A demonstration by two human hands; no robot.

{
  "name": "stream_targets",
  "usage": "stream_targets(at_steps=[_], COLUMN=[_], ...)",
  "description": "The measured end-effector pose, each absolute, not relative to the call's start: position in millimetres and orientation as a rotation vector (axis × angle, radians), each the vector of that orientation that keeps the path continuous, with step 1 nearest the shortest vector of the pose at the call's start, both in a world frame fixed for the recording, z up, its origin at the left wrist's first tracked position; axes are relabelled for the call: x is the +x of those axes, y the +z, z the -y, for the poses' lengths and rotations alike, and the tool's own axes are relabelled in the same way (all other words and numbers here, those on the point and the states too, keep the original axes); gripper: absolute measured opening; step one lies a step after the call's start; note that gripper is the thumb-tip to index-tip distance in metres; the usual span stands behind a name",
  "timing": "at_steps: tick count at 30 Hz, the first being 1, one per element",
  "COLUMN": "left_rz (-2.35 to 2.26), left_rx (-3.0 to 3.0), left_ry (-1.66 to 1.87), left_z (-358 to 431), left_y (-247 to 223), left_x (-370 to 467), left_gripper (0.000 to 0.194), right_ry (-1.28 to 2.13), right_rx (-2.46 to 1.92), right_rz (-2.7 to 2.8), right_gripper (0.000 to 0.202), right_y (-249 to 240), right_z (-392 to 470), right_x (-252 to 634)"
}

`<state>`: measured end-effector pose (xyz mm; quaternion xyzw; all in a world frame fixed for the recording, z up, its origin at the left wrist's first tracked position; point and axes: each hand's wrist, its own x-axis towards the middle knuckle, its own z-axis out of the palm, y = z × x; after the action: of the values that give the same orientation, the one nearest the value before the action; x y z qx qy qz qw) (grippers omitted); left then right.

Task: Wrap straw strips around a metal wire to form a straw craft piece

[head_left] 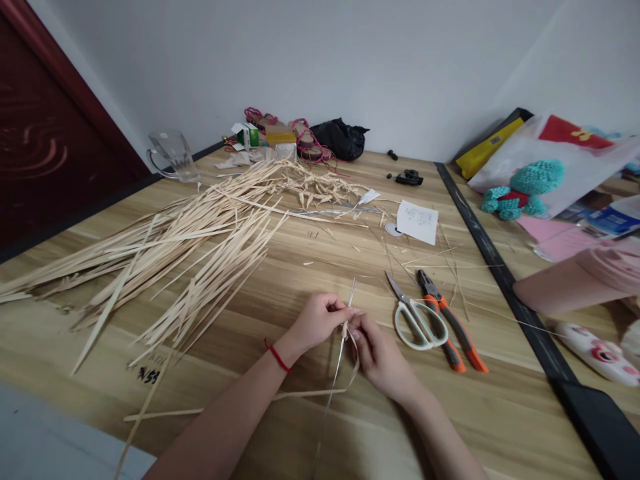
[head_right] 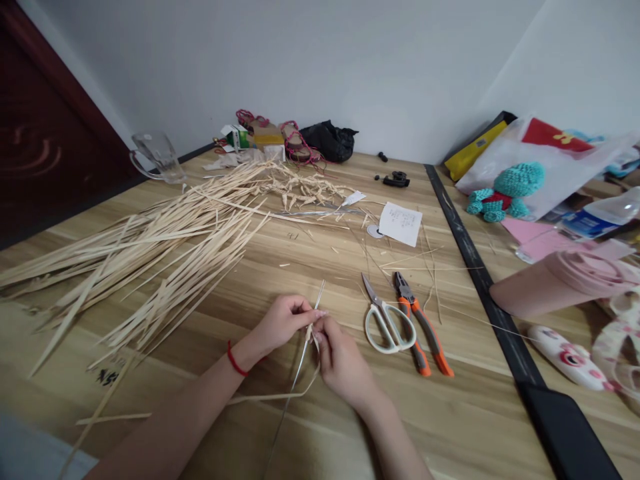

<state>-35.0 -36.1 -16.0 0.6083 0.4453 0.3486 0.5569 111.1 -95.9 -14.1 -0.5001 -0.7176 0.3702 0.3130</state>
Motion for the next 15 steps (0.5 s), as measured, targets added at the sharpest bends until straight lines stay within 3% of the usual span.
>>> stream_targets(at_steps=[5, 15], left_rz=[-1.055, -1.038], left_rx=[1.435, 1.435], left_ry=[0.817, 0.798], left_z=[36.4, 37.0], left_y=[-16.3, -11.7], left_x=[-35.2, -36.7], left_gripper=[0.031, 0.034], right_ry=[1.067, 1.736], right_rx=[-1.293, -1.096], right_rz=[1.801, 1.386], right_gripper=[0.018, 0.032], right_y=[-14.6, -13.5], right_z=[95.4, 87.2], right_x=[114.0, 127.7])
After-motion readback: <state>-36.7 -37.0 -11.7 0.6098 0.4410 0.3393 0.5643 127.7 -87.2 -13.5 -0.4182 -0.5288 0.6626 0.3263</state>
